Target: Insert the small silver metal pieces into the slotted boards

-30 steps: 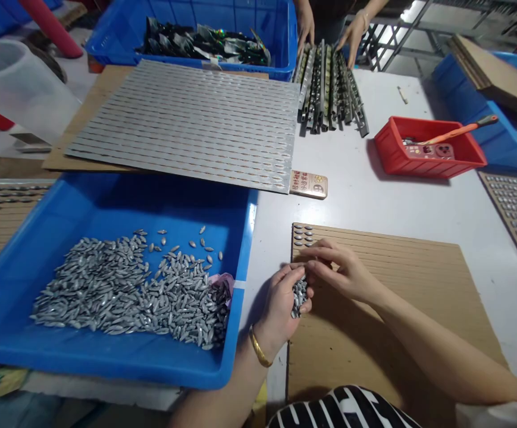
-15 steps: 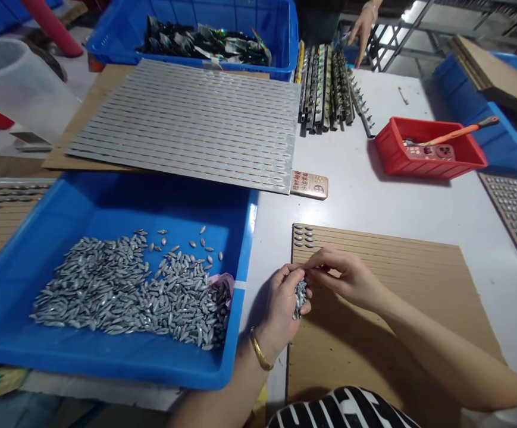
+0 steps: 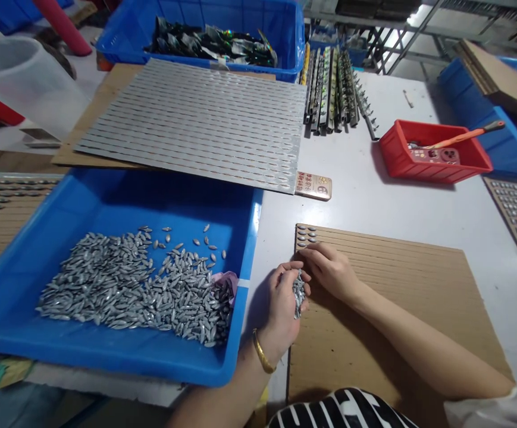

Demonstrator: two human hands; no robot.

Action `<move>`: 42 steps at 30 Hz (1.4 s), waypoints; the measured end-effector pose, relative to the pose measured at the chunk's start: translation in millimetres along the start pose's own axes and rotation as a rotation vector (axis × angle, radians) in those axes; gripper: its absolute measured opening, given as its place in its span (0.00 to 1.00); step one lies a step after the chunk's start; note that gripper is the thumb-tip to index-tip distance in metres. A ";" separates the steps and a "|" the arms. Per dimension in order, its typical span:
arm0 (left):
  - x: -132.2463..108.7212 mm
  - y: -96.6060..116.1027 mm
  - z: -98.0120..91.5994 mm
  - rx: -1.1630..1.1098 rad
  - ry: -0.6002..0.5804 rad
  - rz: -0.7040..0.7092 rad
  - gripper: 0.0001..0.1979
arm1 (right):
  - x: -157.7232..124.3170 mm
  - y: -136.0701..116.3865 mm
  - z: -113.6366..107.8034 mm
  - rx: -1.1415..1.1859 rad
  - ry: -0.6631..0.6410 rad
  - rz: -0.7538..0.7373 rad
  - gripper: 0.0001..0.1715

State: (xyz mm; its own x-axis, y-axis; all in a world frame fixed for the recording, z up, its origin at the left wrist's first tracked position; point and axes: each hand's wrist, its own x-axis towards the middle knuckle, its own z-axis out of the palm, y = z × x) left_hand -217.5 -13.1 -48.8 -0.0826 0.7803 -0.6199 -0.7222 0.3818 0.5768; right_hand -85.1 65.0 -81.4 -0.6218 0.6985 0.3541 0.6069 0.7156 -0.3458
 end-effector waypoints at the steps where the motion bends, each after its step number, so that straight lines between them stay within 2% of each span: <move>1: -0.4 0.4 0.5 0.002 0.004 -0.008 0.11 | -0.3 0.9 1.6 -0.030 0.002 -0.022 0.15; 9: -3.1 3.0 4.6 0.004 0.005 -0.018 0.14 | -1.0 2.2 2.2 -0.071 -0.016 -0.059 0.15; 13: -1.9 5.3 3.5 -0.009 0.030 -0.005 0.14 | 1.8 -1.2 -4.1 0.016 -0.034 -0.014 0.15; 16: -2.8 8.4 2.3 -0.021 -0.012 -0.006 0.15 | 5.0 -8.8 -17.2 0.298 -0.047 0.147 0.13; 21: -9.2 11.3 3.3 0.027 -0.034 -0.022 0.14 | 6.5 -21.6 -36.9 0.983 -0.250 0.468 0.13; 23: -11.4 10.5 3.6 0.049 -0.027 -0.003 0.14 | 5.1 -23.0 -39.7 1.109 -0.251 0.521 0.11; 27: -13.2 7.1 3.8 0.104 -0.061 -0.001 0.13 | 0.3 -21.2 -45.2 1.173 -0.299 0.546 0.09; 30: -11.7 5.2 4.4 0.125 -0.093 -0.053 0.13 | -4.0 -17.7 -50.4 1.146 -0.343 0.505 0.08; 32: -9.1 4.9 4.2 0.109 -0.095 -0.073 0.13 | -6.5 -13.3 -50.4 1.037 -0.285 0.456 0.07; 37: -2.6 7.3 -0.5 0.013 -0.068 -0.082 0.14 | -9.3 6.7 -29.8 0.340 0.035 0.184 0.11; 39: -2.0 8.0 -2.6 0.030 -0.064 -0.053 0.13 | -9.8 14.2 -18.6 0.117 0.059 0.060 0.14; 42: -2.5 8.0 -4.1 0.056 -0.074 -0.025 0.12 | -10.9 20.7 -8.1 -0.045 0.018 -0.032 0.16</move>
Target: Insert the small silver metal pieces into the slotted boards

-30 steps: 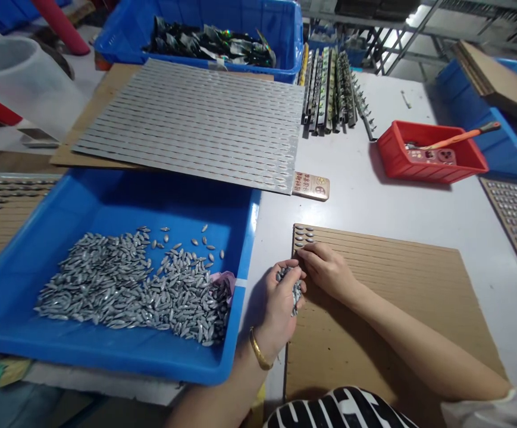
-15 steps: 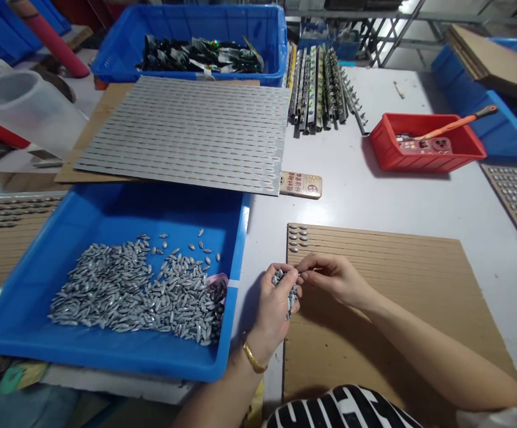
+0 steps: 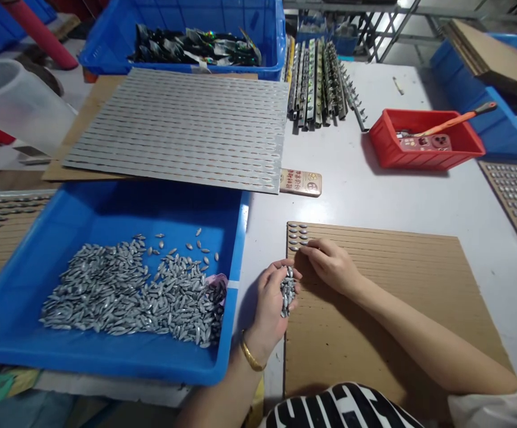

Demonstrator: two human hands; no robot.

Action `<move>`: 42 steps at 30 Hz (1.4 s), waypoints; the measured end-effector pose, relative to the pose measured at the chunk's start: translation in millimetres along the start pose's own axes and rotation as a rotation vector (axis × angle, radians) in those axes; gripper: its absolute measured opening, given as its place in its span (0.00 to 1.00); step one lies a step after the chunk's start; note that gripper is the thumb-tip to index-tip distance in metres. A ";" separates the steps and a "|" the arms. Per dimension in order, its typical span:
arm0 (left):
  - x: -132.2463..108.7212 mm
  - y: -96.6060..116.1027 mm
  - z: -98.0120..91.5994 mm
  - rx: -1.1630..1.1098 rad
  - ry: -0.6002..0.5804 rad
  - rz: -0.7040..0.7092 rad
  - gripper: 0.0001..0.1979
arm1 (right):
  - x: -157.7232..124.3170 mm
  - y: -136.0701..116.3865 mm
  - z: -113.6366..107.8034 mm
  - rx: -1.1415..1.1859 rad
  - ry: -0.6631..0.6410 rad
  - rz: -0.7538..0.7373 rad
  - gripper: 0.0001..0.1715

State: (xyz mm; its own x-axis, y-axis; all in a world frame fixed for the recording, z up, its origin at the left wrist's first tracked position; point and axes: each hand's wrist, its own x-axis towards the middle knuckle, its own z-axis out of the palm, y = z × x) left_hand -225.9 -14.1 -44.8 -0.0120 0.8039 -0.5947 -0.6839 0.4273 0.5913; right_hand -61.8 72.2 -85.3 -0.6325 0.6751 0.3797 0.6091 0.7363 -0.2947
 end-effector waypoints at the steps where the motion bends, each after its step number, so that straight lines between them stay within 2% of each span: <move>1: -0.2 -0.1 -0.2 -0.002 0.001 -0.003 0.12 | -0.4 0.9 1.5 -0.023 -0.017 -0.013 0.16; 5: -0.3 0.5 -0.8 -0.029 0.005 -0.032 0.12 | 1.0 -0.6 -1.4 -0.054 -0.070 -0.015 0.16; 7: -0.4 1.2 -1.0 -0.041 -0.010 -0.049 0.13 | 4.1 -5.7 -7.7 0.010 -0.064 0.034 0.16; 11: -1.4 1.2 -0.7 -0.033 -0.028 -0.034 0.15 | 13.7 -24.7 -27.0 0.382 -0.099 0.241 0.11; 16: -3.5 0.3 0.9 0.017 0.071 0.001 0.15 | 21.5 -47.5 -38.2 0.861 -0.334 0.470 0.10; 20: -5.5 1.1 3.2 0.062 0.069 0.013 0.13 | 16.4 -60.1 -31.7 1.167 -0.246 0.675 0.10; 22: -6.0 0.8 3.9 0.057 0.061 0.003 0.13 | 11.7 -66.0 -28.7 1.224 -0.177 0.716 0.09; 24: -6.0 -0.4 3.8 0.041 0.055 -0.011 0.13 | 7.7 -70.1 -27.8 1.154 -0.123 0.688 0.09; 27: -5.3 -2.1 2.6 0.012 0.049 -0.026 0.12 | 5.1 -68.0 -28.0 0.838 -0.048 0.543 0.07; 32: -3.4 -2.2 -0.1 -0.060 0.073 -0.020 0.10 | 3.7 -43.9 -16.7 0.383 0.024 0.309 0.09; 36: -3.1 -2.3 -1.0 -0.054 0.098 -0.015 0.13 | 1.4 -31.5 -0.6 0.191 -0.006 0.138 0.13; 42: -3.1 -2.7 -1.1 -0.042 0.096 -0.025 0.15 | 2.3 -31.0 5.9 0.080 -0.102 0.108 0.17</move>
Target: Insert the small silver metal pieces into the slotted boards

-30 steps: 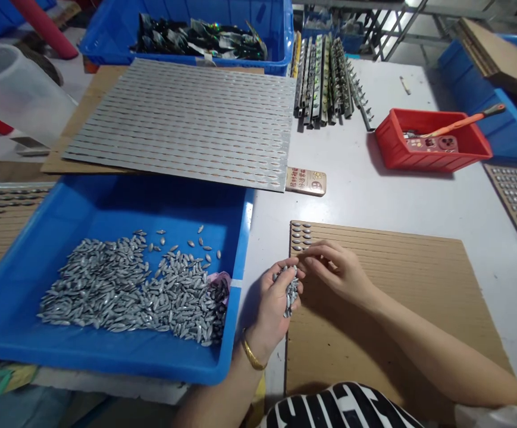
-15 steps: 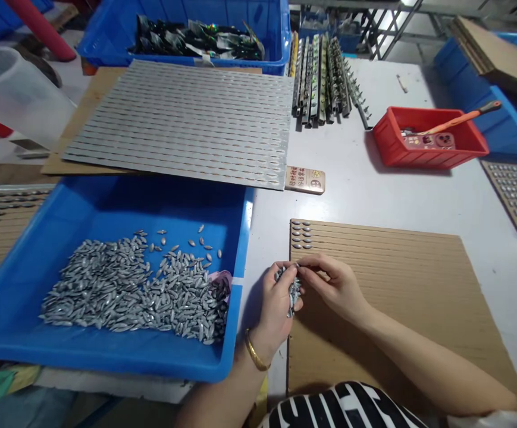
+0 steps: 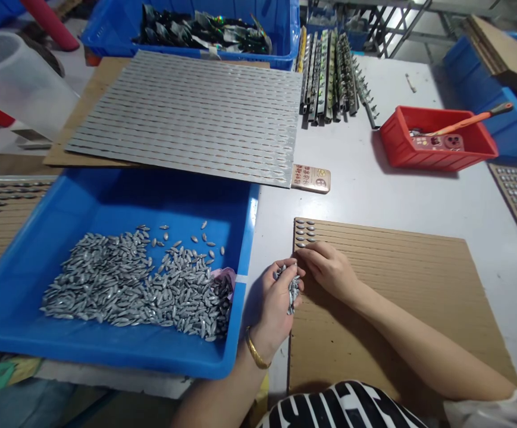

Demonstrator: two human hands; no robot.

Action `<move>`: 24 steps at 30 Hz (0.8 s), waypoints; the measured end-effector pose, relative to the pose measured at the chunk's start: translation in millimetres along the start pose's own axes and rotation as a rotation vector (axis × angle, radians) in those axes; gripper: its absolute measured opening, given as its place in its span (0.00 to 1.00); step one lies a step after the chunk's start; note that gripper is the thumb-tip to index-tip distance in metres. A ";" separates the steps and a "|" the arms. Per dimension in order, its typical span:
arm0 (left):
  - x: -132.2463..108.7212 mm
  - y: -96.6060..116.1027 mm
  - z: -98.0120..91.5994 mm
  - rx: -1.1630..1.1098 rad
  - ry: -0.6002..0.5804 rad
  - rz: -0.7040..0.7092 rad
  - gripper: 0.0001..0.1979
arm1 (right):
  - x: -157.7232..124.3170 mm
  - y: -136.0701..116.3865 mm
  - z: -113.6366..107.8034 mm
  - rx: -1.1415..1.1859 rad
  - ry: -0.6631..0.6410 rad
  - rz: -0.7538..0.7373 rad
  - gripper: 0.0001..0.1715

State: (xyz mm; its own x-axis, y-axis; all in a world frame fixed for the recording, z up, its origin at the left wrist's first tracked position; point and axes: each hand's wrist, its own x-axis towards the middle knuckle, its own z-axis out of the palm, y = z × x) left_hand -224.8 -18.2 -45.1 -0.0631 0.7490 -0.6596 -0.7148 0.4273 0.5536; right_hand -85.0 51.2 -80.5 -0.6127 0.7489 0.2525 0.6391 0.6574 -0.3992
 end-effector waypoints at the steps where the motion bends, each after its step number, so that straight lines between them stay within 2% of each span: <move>1: 0.2 0.0 -0.2 -0.001 -0.005 0.001 0.16 | 0.6 -0.1 -0.1 -0.011 -0.004 0.006 0.17; 5: 1.1 -0.3 -1.2 -0.015 -0.020 -0.001 0.17 | 3.6 0.1 -1.3 -0.023 -0.007 0.019 0.16; 8: 1.1 -0.5 -1.6 -0.034 -0.023 0.010 0.17 | 4.7 -2.3 -6.7 0.080 -0.007 0.040 0.15; 11: 0.2 0.0 -1.6 -0.041 -0.035 0.029 0.15 | 4.1 -10.3 -17.7 0.327 -0.014 0.138 0.13; 14: -1.0 1.0 -0.6 -0.027 -0.053 0.026 0.15 | 3.4 -20.5 -29.0 0.669 -0.090 0.260 0.12; 16: -1.7 1.6 0.2 -0.013 -0.063 0.011 0.15 | 3.5 -24.9 -34.5 0.811 -0.106 0.279 0.10; 20: -1.8 1.9 1.2 0.010 -0.082 -0.021 0.16 | 3.2 -25.3 -41.5 0.757 -0.100 0.208 0.06; 24: 0.0 0.7 0.4 0.016 -0.114 -0.029 0.13 | 0.6 -21.5 -43.6 0.695 -0.077 0.196 0.10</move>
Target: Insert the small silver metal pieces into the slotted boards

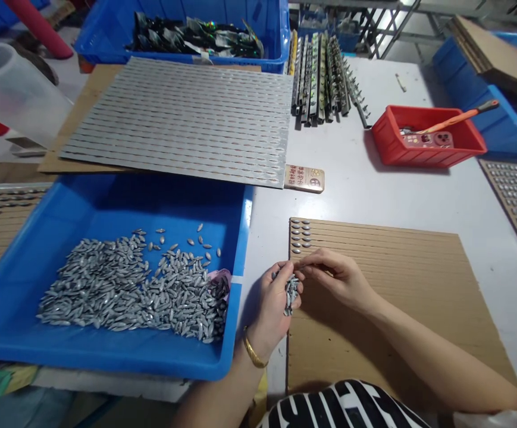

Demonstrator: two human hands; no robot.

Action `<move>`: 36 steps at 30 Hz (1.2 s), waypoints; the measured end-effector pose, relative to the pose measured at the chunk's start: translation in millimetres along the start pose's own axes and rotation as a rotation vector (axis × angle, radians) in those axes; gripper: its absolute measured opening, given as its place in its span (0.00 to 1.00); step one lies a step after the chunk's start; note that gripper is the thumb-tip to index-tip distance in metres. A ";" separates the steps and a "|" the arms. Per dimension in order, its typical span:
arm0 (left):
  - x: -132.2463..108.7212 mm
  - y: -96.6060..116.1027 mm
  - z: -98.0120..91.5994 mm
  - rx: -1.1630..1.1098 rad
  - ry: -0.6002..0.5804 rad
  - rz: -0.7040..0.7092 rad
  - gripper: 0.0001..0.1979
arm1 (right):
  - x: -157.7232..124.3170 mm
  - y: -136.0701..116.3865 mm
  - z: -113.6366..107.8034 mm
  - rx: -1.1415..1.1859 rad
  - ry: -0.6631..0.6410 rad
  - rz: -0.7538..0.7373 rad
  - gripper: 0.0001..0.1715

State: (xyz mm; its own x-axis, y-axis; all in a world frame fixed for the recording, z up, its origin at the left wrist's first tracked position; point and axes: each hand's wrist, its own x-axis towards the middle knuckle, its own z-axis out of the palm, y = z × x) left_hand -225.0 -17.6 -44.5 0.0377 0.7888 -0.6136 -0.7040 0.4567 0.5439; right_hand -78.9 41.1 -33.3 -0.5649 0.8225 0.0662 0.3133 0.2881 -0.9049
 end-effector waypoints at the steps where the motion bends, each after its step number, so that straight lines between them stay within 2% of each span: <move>1: 0.4 -0.4 -0.4 0.003 -0.002 0.000 0.13 | -0.6 0.9 -0.1 0.008 -0.002 0.004 0.12; 9: 1.4 -2.1 -2.2 -0.004 0.017 0.045 0.10 | -4.0 5.3 -0.1 0.149 -0.218 0.151 0.21; 12: 2.5 -1.5 -2.5 -0.096 0.011 -0.005 0.10 | -5.9 5.5 -5.0 0.155 -0.254 0.170 0.19; 15: 2.7 -0.6 -2.6 -0.129 0.016 -0.052 0.12 | -8.2 9.7 -9.5 0.251 -0.200 0.268 0.12; 18: 1.1 0.1 -2.2 -0.040 0.009 -0.017 0.11 | -8.9 19.2 -11.8 0.242 -0.066 0.298 0.10; 22: -1.7 0.7 -0.8 0.049 -0.013 0.000 0.12 | -5.7 30.1 -10.9 0.066 0.104 0.233 0.07; 24: -2.1 0.6 -0.3 0.066 -0.012 0.003 0.12 | -3.4 32.3 -8.3 -0.016 0.129 0.211 0.07; 31: 0.8 -2.1 -1.9 0.067 0.017 -0.007 0.13 | 3.3 37.3 5.0 -0.396 0.205 -0.027 0.07; 36: 1.8 -3.2 -3.3 0.013 0.021 -0.003 0.13 | 3.5 42.7 7.9 -0.608 0.220 -0.062 0.08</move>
State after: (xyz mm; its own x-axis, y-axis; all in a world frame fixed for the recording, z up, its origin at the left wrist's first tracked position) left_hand -225.0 -19.1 -49.2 0.0247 0.7785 -0.6271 -0.6947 0.4644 0.5492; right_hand -73.5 52.4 -75.0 -0.4469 0.8578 0.2538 0.6976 0.5118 -0.5013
